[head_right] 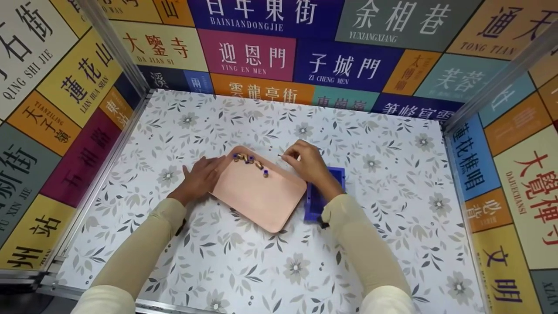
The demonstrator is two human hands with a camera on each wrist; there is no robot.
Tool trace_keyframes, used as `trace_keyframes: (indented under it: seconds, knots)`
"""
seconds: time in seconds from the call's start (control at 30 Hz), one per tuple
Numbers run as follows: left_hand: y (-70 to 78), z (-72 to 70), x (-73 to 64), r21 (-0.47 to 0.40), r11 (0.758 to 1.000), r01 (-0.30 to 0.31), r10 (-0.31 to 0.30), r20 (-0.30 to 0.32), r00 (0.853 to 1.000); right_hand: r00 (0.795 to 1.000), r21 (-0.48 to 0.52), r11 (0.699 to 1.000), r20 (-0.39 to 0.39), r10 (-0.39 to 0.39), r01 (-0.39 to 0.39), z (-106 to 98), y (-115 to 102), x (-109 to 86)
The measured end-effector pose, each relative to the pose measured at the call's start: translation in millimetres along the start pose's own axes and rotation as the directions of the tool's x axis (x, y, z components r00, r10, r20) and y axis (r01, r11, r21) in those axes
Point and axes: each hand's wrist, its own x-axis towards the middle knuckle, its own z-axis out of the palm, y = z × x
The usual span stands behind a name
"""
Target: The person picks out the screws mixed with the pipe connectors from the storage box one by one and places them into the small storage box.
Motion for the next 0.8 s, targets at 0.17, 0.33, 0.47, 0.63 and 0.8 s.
trace_keyframes:
  seconds: [0.17,0.33,0.47,0.63,0.8]
  knots:
    - [-3.2,1.3,0.2,-0.015,1.0,-0.008,0.008,0.002,1.0,0.997,-0.023,0.998,-0.058,0.051,-0.052,-22,13,-24.3]
    - [-7.6,3.9,2.6,-0.014,1.0,-0.015,0.014,-0.015,1.0,0.991,-0.049,0.995,-0.103,0.084,-0.089,-34,26,-44.9]
    - [-8.9,4.5,4.1,-0.019,1.0,-0.009,0.008,-0.013,1.0,0.984,-0.073,0.991,-0.143,0.105,-0.117,-41,36,-56.5]
    - [-8.2,2.7,3.2,-0.019,1.0,0.002,-0.002,-0.007,1.0,0.981,-0.089,0.989,-0.166,0.101,-0.117,-45,46,-67.1]
    - [-7.8,1.4,2.6,-0.014,1.0,-0.002,0.002,-0.001,1.0,0.98,-0.078,0.99,-0.174,0.1,-0.114,-45,51,-72.4]
